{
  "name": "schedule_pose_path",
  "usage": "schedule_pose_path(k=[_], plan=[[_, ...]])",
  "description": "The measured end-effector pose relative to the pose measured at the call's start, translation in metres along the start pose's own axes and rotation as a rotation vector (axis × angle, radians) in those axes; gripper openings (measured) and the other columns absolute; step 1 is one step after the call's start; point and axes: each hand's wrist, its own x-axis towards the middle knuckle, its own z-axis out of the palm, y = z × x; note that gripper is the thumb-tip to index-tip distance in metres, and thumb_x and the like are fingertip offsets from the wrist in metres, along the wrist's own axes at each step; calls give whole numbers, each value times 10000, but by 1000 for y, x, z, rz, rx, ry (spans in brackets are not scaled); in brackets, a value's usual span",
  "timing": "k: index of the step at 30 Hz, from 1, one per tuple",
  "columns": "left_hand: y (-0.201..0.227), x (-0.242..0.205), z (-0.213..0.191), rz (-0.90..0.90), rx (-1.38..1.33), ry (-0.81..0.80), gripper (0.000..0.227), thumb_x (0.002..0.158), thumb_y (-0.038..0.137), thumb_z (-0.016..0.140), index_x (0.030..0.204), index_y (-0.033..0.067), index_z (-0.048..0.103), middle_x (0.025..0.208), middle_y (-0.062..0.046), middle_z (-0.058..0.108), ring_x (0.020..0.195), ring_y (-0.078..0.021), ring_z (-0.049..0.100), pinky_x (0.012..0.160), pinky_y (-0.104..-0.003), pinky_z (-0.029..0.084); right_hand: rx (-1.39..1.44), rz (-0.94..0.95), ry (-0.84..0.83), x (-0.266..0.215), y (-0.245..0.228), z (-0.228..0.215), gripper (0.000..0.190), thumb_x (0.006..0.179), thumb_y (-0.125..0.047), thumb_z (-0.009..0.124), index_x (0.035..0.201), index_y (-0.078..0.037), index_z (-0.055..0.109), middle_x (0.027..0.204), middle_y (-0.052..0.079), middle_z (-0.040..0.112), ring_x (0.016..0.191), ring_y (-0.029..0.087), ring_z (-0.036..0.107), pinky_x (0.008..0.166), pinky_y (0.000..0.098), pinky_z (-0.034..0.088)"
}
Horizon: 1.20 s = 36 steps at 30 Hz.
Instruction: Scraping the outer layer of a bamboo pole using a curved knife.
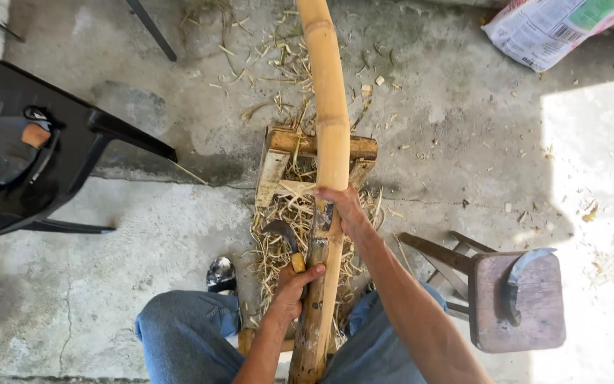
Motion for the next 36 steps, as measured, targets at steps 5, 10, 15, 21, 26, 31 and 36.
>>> schedule_pose_path(k=[5, 10, 15, 21, 26, 31, 36], plan=[[8, -3, -4, -99, 4, 40, 673, 682, 243, 918, 1204, -10, 577, 1049, -147, 730, 979, -266, 710, 920, -469, 576, -91, 51, 46, 2, 0, 7, 701, 663, -195, 840, 1285, -6, 577, 1195, 176, 669, 1199, 295, 600, 1058, 502, 475], [13, -8, -10, 59, 90, -17, 582, 736, 343, 874, 1138, -13, 650, 987, -110, 762, 892, -208, 738, 878, -361, 589, -91, 7, 6, -15, -10, 15, 812, 688, -346, 855, 1330, 59, 566, 1203, 237, 670, 1136, 381, 656, 1016, 532, 566], [33, -44, -45, 334, 631, 400, 326, 923, 392, 714, 899, 83, 611, 648, -32, 550, 504, -139, 462, 427, -320, 420, -538, 132, 245, -84, -3, 29, 1193, 730, -563, 864, 1497, 9, 151, 1290, 222, 541, 1149, 309, 599, 933, 463, 544], [73, -80, -111, 982, 1155, 630, 302, 916, 324, 741, 947, 32, 672, 675, -36, 586, 452, -134, 485, 339, -303, 417, -523, 66, 348, -111, 17, 45, 952, 671, -420, 832, 1375, -14, 336, 1105, 177, 627, 866, 250, 680, 724, 413, 620], [116, -114, -91, 922, 978, 775, 322, 937, 308, 763, 991, 3, 675, 631, -90, 629, 499, -162, 566, 459, -340, 447, -521, 80, 379, -111, 12, 48, 880, 708, -349, 829, 1362, -14, 344, 1029, 153, 617, 790, 221, 634, 659, 398, 578], [162, -119, -46, 1311, 903, 578, 330, 988, 295, 730, 1052, -20, 655, 788, -63, 660, 626, -142, 614, 543, -330, 513, -426, 88, 388, -110, 13, 49, 889, 670, -334, 827, 1353, -23, 349, 983, 102, 645, 739, 205, 678, 637, 357, 622], [196, -83, 7, 919, 117, 395, 403, 1005, 375, 684, 852, 13, 594, 659, -57, 533, 506, -163, 558, 443, -339, 471, -442, 14, 382, -106, 13, 43, 912, 680, -334, 846, 1371, -28, 334, 1025, 116, 638, 808, 204, 684, 661, 388, 632]])
